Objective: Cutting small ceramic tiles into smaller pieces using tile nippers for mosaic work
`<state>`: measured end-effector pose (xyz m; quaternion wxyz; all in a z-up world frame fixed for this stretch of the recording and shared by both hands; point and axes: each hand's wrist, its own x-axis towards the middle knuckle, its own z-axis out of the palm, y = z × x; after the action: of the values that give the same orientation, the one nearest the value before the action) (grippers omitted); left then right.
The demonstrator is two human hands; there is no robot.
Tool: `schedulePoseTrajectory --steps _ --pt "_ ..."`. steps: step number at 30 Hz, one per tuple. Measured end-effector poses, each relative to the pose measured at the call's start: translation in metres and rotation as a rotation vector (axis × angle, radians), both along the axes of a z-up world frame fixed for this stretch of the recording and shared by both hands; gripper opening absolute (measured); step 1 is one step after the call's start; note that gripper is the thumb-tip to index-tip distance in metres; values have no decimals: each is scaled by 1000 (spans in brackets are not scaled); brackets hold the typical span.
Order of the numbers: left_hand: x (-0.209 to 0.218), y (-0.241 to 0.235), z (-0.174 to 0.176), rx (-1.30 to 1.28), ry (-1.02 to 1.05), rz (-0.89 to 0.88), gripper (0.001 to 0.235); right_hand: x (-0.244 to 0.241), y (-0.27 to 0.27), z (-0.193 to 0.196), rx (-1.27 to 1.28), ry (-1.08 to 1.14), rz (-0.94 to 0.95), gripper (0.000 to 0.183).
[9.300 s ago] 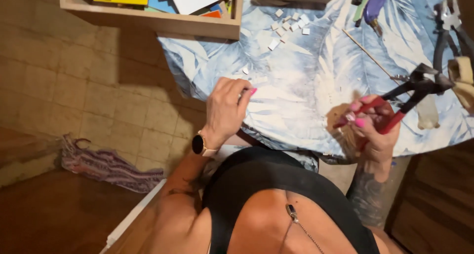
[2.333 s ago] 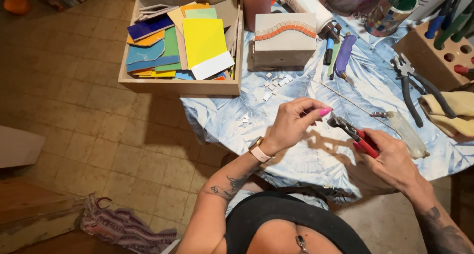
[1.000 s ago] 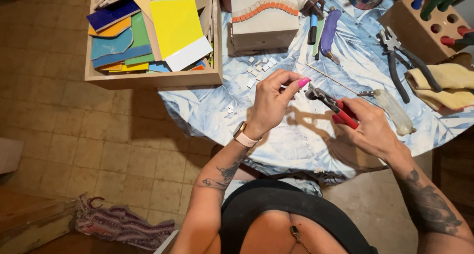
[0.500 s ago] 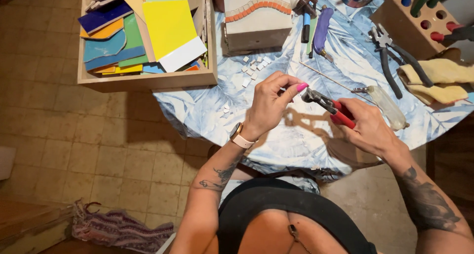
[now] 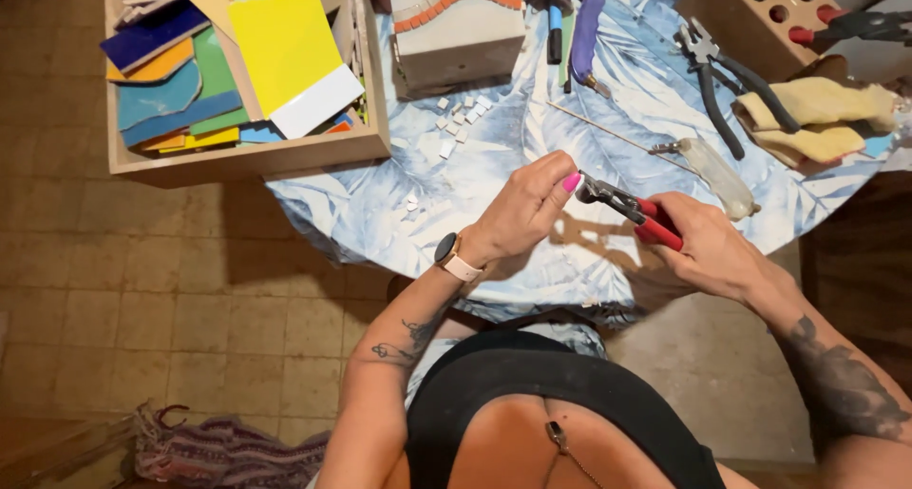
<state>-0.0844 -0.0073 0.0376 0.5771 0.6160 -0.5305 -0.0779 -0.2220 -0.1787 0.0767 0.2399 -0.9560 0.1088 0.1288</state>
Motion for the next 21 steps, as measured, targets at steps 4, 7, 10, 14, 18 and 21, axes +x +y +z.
schedulePoseTrajectory --steps 4,7,10,14,18,21 --pt "-8 0 3 -17 65 -2 29 -4 1 -2 49 61 -23 14" --pt "-13 -1 3 -11 93 4 29 -8 0 -7 49 21 5 14" --pt "-14 -4 -5 -14 103 0 29 -14 -8 -20 65 -1 -7 15" --pt "-16 -10 -30 -87 207 -30 24 -25 -22 -48 157 -61 -71 38" --pt "-18 -11 -35 -80 224 -33 25 -28 -26 -52 164 -74 -61 38" --pt "-22 -13 -36 -86 229 -34 25 -35 -42 -82 159 -152 -77 28"
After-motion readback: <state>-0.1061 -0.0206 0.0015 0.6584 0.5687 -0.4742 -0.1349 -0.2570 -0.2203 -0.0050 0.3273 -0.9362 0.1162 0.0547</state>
